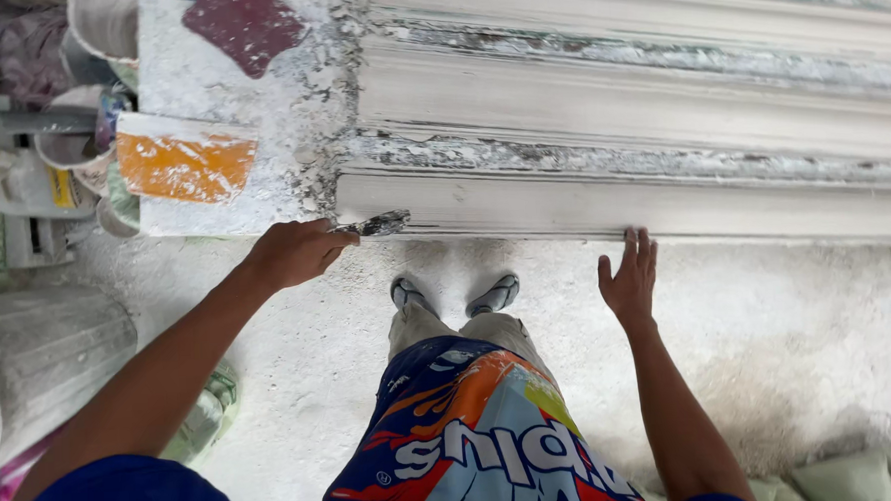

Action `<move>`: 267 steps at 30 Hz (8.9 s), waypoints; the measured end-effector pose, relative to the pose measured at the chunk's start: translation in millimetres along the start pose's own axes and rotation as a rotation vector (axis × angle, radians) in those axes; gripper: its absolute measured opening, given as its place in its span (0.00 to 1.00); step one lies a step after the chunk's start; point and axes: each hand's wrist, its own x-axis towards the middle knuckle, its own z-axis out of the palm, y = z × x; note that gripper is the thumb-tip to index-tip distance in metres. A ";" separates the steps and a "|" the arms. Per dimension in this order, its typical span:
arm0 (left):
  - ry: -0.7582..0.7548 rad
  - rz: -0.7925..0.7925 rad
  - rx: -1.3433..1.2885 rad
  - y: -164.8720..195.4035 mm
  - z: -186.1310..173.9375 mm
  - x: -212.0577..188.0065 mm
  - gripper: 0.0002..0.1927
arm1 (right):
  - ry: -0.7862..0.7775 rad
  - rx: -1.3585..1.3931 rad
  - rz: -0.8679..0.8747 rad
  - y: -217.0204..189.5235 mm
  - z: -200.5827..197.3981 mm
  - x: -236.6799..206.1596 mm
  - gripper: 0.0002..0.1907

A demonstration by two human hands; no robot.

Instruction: The person moves decorative plaster cornice strips leaning against a storage rack, then lays a long strip on the floor and uses a small scraper to remove dried plaster residue from its edges and grooves, working along the length of the molding.

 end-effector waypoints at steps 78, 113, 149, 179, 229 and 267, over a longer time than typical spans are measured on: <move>-0.104 0.155 0.082 652.0 115.5 452.7 0.20 | 0.131 0.363 0.274 540.9 -218.4 102.3 0.33; 0.196 0.280 0.035 1114.9 237.9 773.4 0.17 | 0.115 0.477 0.227 967.5 -369.4 176.2 0.31; -0.136 0.144 0.219 1328.6 257.7 934.9 0.17 | -0.015 0.147 0.212 1371.2 -476.5 250.7 0.39; 0.163 0.332 -0.075 1613.7 347.3 1134.2 0.11 | 0.318 0.442 0.253 1549.1 -532.9 286.8 0.31; 1.122 -0.724 -0.830 1506.3 399.5 809.5 0.25 | -0.971 0.136 -0.460 1330.8 -410.5 288.9 0.25; 1.502 -1.074 -1.343 703.2 228.8 265.8 0.21 | -1.319 0.159 -1.220 179.6 -161.0 55.5 0.36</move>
